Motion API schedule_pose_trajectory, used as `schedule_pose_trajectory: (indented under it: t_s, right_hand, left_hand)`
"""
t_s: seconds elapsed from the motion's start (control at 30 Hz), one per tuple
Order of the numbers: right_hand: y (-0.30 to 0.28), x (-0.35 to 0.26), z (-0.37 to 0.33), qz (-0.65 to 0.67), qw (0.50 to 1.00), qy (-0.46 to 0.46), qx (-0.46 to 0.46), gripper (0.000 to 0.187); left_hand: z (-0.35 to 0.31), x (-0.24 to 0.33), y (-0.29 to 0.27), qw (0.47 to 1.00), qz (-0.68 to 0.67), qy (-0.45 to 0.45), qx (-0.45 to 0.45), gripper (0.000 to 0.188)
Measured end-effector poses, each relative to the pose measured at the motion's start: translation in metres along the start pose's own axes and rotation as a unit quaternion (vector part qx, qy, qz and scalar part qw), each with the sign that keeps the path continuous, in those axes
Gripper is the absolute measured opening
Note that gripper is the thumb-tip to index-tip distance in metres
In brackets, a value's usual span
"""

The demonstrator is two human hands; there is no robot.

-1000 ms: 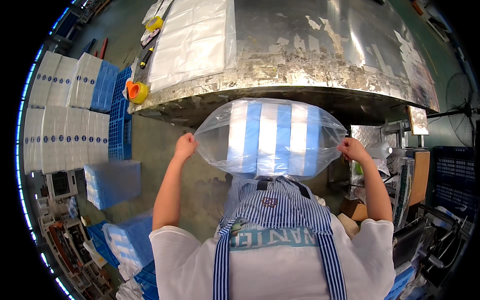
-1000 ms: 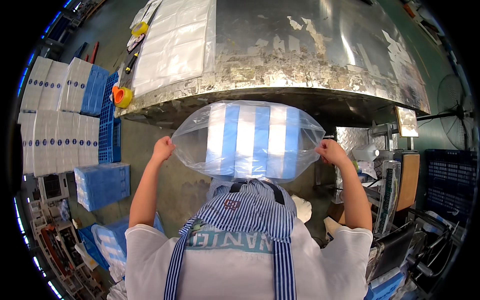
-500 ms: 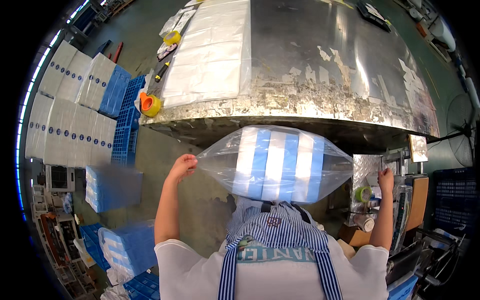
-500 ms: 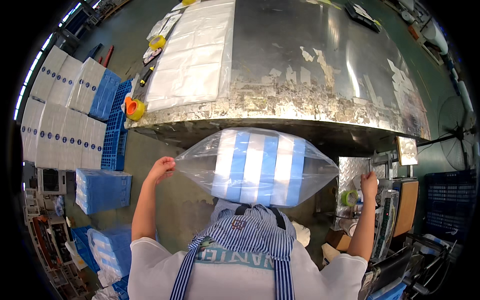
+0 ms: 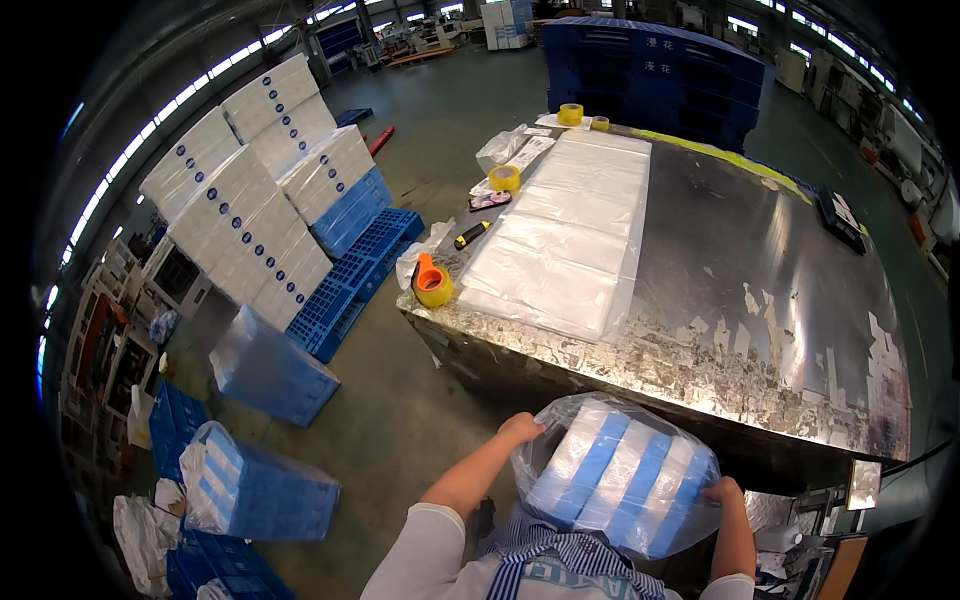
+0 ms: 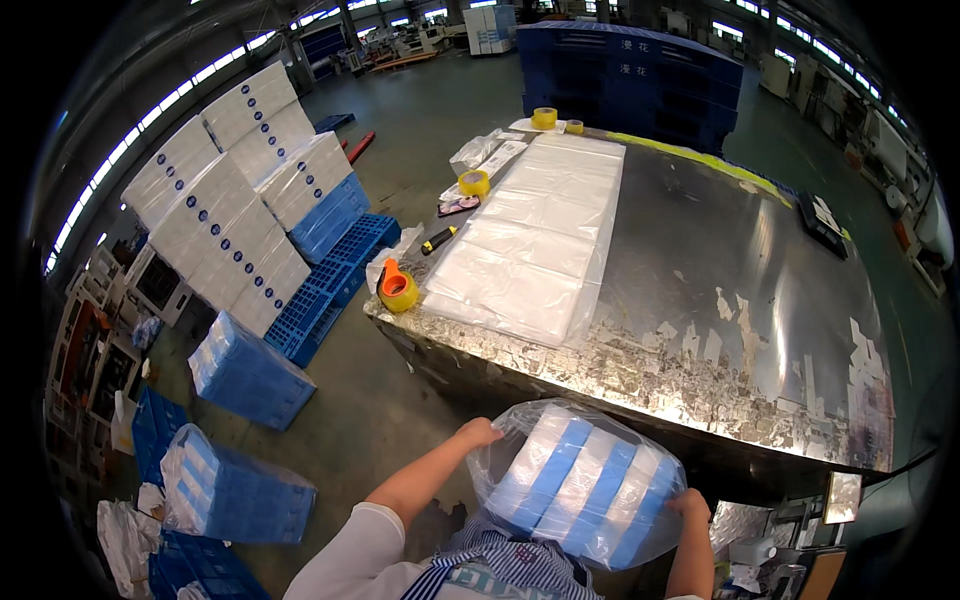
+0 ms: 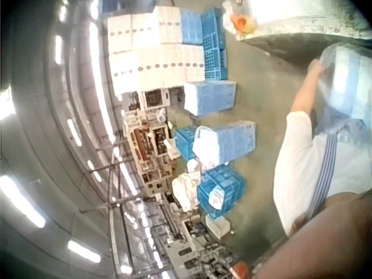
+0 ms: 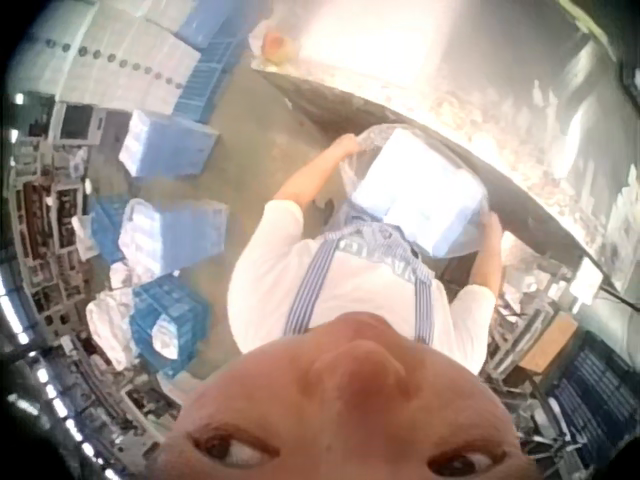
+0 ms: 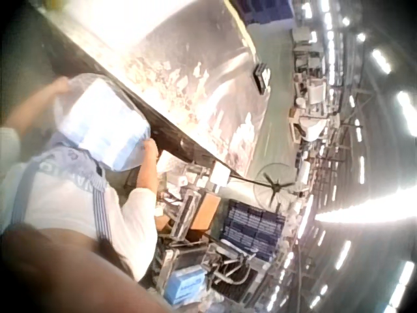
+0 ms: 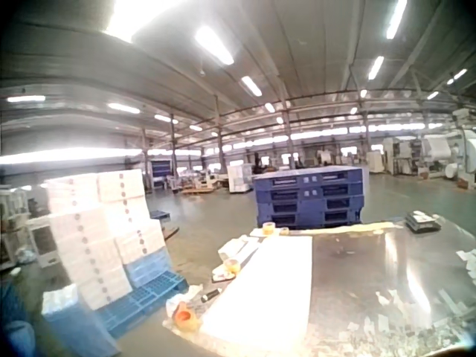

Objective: The person places items into plastic bags, seals the bags using a hand-held tape dispenser, and سپس stacks the finished packages onto a pallet.

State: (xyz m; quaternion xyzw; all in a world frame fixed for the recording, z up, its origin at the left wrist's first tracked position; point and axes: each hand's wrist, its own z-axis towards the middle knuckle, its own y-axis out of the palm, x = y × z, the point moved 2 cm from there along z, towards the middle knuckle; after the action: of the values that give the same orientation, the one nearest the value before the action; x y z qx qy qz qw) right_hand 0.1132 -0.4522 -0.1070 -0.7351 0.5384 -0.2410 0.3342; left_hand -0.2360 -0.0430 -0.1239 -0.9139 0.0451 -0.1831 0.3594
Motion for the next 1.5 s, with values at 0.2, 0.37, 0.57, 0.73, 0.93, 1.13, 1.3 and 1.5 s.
schedule_pose_trajectory:
  t_s: [0.2,0.37,0.57,0.73,0.93,1.13,1.3,1.5]
  right_hand:
    - [0.098,0.073,0.073,0.008,0.993,0.083,-0.084,0.044]
    - [0.107,0.09,0.079,-0.069,0.995,0.065,-0.039,0.035]
    - [0.096,0.035,0.044,-0.044,0.995,0.044,-0.072,0.05]
    - [0.098,0.044,0.034,0.034,0.968,-0.06,-0.239,0.098]
    - [0.125,0.055,0.099,-0.132,0.911,-0.165,-0.355,0.082]
    - [0.115,0.038,0.093,-0.356,0.886,-0.18,-0.236,0.064]
    - [0.08,0.021,0.024,-0.212,0.917,-0.32,-0.109,0.055]
    - [0.125,0.047,0.022,-0.389,0.693,-0.589,0.144,0.038]
  left_hand:
    - [-0.014,-0.012,0.002,0.994,0.1,-0.001,-0.042,0.055]
    - [0.003,-0.013,0.041,0.992,0.124,-0.004,0.019,0.047]
    - [0.012,-0.045,0.079,0.995,0.066,-0.06,0.049,0.047]
    - [-0.055,-0.002,0.064,0.999,0.022,-0.033,0.027,0.051]
    - [-0.049,0.018,0.127,1.0,-0.026,0.002,0.008,0.061]
    - [-0.063,0.0,0.147,0.969,-0.238,-0.042,0.058,0.062]
    - [-0.126,-0.018,0.139,0.926,-0.37,-0.066,0.032,0.052]
    - [-0.153,-0.118,0.156,0.835,-0.514,-0.016,0.195,0.05]
